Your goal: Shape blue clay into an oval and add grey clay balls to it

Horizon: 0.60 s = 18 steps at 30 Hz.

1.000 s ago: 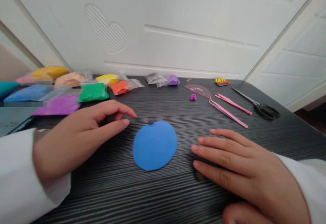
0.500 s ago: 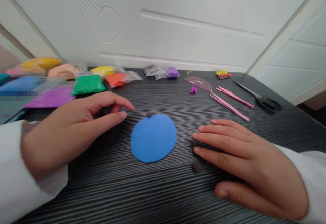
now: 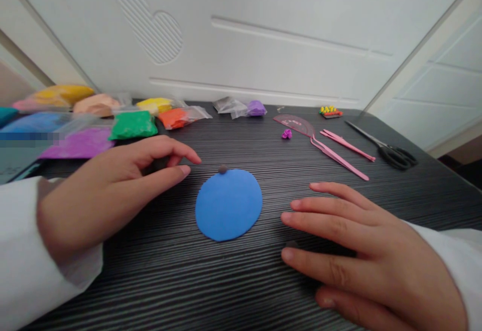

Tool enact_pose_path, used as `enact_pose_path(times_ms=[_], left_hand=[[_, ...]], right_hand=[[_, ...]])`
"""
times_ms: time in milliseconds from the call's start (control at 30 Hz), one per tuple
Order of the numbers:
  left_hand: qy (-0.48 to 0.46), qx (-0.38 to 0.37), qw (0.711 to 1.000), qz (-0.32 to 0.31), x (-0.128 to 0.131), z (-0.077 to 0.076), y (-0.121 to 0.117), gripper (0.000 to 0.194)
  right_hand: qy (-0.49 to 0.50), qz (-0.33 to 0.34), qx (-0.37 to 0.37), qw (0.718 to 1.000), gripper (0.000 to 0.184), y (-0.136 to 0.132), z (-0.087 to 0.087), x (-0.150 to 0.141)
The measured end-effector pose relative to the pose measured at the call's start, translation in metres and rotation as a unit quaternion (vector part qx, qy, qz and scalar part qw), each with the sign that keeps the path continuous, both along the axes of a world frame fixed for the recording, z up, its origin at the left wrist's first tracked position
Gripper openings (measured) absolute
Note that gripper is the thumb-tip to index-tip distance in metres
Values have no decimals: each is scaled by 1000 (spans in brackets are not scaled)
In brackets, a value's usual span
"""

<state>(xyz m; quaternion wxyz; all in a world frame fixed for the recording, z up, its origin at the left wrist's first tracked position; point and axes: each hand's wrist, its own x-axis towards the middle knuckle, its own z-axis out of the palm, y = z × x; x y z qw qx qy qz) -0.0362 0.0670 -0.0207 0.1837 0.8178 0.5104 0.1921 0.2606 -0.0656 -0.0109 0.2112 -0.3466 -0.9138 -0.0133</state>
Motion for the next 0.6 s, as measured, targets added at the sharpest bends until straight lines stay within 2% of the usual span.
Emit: enact_pose_path(times_ms=[200, 267, 367, 467, 600], left_hand=[[-6, 3, 1000, 2, 5, 3, -3, 34], [-3, 6, 1000, -9, 6, 4, -2, 33], [-4, 8, 1000, -14, 6, 4, -1, 32], [-8, 7, 1000, -8, 6, 4, -1, 32], [-15, 1, 1000, -1, 8, 5, -3, 34]], right_hand=[[-3, -22, 24, 999, 30, 0, 1, 5], [-7, -4, 42, 999, 28, -1, 0, 4], [-35, 13, 39, 999, 36, 0, -1, 2], [-38, -18, 20, 999, 44, -1, -1, 2], [-2, 4, 73, 997, 37, -3, -5, 2]])
